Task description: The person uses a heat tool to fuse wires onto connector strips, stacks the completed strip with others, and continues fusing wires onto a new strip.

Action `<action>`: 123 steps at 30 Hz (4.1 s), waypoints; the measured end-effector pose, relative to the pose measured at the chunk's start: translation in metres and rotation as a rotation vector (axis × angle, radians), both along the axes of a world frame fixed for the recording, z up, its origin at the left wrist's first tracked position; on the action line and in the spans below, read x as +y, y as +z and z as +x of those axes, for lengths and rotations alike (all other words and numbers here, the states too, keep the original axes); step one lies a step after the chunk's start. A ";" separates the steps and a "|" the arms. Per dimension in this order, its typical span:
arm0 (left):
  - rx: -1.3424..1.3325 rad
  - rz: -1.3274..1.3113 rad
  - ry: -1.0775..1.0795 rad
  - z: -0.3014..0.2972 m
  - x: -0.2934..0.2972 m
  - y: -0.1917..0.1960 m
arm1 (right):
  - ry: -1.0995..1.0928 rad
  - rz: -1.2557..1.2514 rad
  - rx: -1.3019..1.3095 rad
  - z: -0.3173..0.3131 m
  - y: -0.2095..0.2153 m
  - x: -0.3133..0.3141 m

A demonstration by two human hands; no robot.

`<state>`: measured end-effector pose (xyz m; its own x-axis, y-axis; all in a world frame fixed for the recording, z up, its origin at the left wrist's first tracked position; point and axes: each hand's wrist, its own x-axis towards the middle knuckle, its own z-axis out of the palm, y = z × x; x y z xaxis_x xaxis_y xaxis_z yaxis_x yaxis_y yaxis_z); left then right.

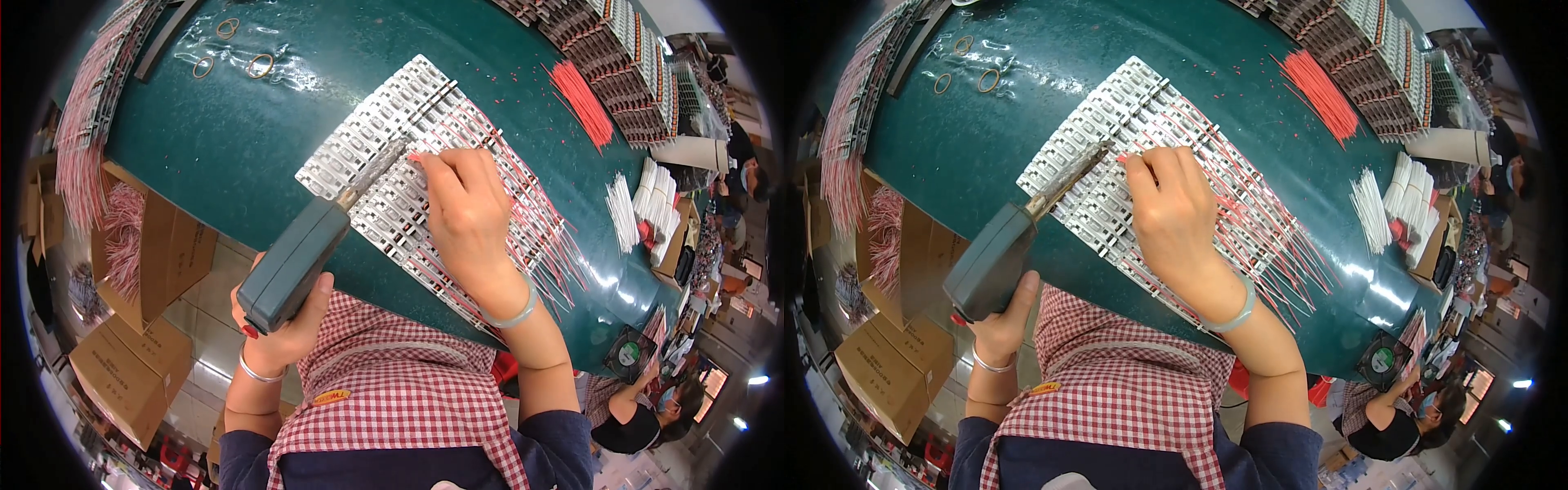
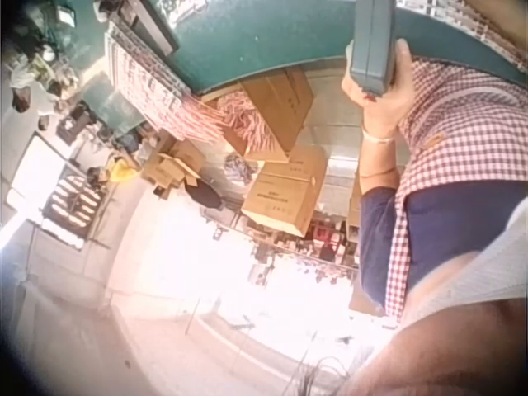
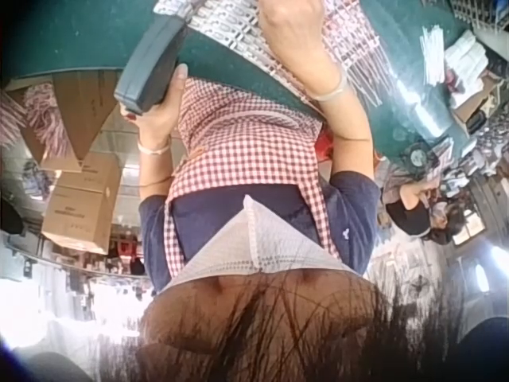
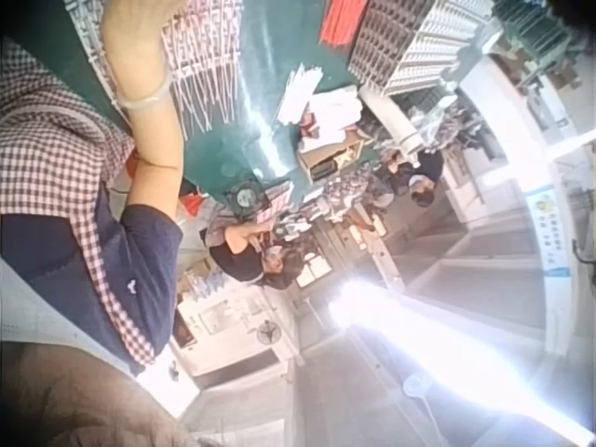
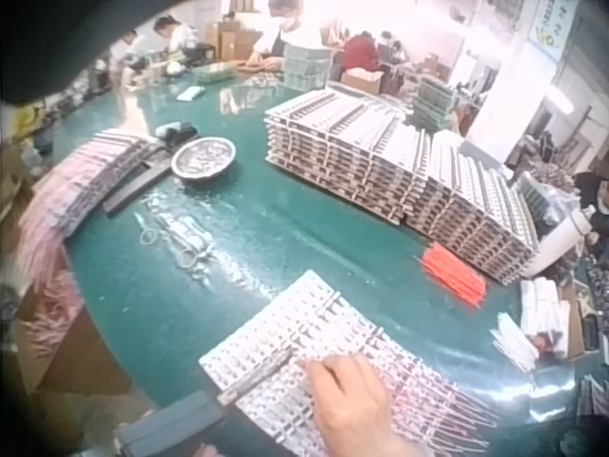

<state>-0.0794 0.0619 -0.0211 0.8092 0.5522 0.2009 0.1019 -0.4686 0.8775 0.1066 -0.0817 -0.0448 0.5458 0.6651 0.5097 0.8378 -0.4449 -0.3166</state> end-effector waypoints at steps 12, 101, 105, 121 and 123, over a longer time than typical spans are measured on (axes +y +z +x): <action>0.035 -0.037 -0.004 -0.006 0.000 -0.001 | 0.014 -0.005 0.038 -0.012 -0.004 0.000; 0.076 -0.066 -0.055 -0.034 0.004 -0.002 | 0.034 -0.038 0.014 -0.036 0.000 0.008; 0.075 -0.123 -0.033 -0.035 0.004 -0.002 | 0.030 -0.049 0.002 -0.037 0.000 0.009; 0.035 -0.019 0.021 -0.050 0.004 -0.008 | 0.013 -0.010 -0.009 -0.039 0.000 0.008; 0.034 -0.033 0.031 -0.051 0.004 -0.008 | 0.023 -0.010 0.008 -0.045 0.002 0.007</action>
